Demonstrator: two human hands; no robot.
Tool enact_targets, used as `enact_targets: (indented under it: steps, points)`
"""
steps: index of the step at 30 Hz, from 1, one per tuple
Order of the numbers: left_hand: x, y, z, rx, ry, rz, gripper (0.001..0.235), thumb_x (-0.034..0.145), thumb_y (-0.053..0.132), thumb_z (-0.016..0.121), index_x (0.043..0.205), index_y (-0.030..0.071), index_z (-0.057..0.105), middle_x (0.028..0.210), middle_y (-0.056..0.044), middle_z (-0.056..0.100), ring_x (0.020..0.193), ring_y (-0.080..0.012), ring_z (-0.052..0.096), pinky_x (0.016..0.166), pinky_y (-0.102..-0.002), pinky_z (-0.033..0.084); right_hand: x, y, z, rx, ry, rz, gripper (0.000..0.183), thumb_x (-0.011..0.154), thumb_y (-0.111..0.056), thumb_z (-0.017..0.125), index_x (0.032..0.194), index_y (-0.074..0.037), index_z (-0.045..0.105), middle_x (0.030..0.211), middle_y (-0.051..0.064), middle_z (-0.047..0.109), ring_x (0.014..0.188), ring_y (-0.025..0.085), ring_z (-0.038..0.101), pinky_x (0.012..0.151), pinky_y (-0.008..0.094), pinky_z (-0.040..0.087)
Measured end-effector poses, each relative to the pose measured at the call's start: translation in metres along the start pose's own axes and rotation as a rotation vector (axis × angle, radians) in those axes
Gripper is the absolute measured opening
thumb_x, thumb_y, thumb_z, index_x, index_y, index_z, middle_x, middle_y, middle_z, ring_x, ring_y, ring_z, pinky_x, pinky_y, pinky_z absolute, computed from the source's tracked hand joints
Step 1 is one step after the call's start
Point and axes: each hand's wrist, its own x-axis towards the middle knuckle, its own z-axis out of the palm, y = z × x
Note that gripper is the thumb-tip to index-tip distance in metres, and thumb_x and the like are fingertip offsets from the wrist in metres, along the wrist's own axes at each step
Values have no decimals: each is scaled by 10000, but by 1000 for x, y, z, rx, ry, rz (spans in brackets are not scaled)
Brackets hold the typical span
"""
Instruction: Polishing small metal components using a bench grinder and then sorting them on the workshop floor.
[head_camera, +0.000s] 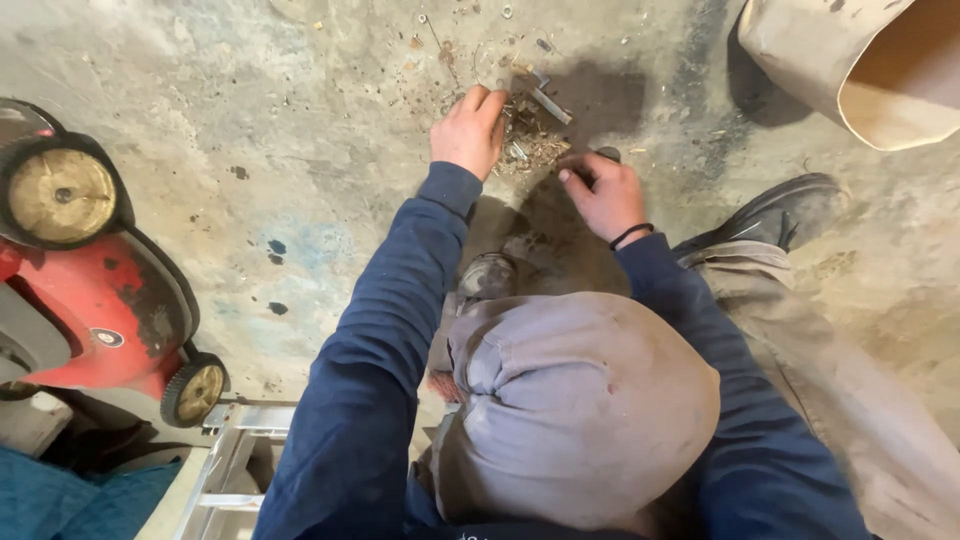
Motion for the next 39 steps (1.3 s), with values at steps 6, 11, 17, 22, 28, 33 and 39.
enact_targets:
  steps: [6,11,17,22,28,33,39]
  points:
    - [12,-3,2,134,-29,200,293,828,136,720,1110,180,654,993,-50,596,873,-276,660,682,-435,538,-4,10,3,70,31,-2,167,947,-207,739,1076,-106,766,876,109,750,706,229,697,675,343,546]
    - [19,-4,1,247,-114,306,269,787,156,729,1037,132,634,961,-58,591,851,-265,665,689,-431,541,-2,5,2,63,30,-58,179,957,-207,737,1091,-92,763,910,115,756,732,226,708,671,340,549]
    - [11,-7,-2,196,-106,268,290,792,165,735,1052,115,617,953,-77,594,791,-258,686,629,-429,552,9,-2,5,98,8,-12,189,953,-233,746,1064,-81,754,831,109,735,677,217,679,641,341,531]
    - [9,-8,6,212,-73,246,274,824,128,717,1079,121,619,949,-76,596,797,-262,692,609,-412,560,10,-2,6,86,-2,-35,183,952,-233,747,1055,-82,753,798,101,718,659,208,658,626,342,516]
    - [17,-7,18,247,-118,254,219,809,97,703,1008,121,615,948,-92,603,781,-284,697,593,-432,560,3,1,2,96,-6,-52,190,949,-229,740,1071,-84,750,818,99,718,675,215,659,636,341,520]
    - [26,-1,5,230,-144,265,216,788,105,727,970,103,611,932,-114,613,726,-308,689,581,-451,556,3,-2,-7,73,7,-111,194,961,-219,746,1094,-78,751,860,105,723,718,193,660,665,332,526]
    - [8,18,-22,-902,-257,-157,175,874,73,734,1029,95,656,861,-73,645,660,-175,630,575,-319,507,11,1,-12,537,-55,53,247,1002,-213,688,1170,-32,712,930,15,745,792,80,659,711,263,542]
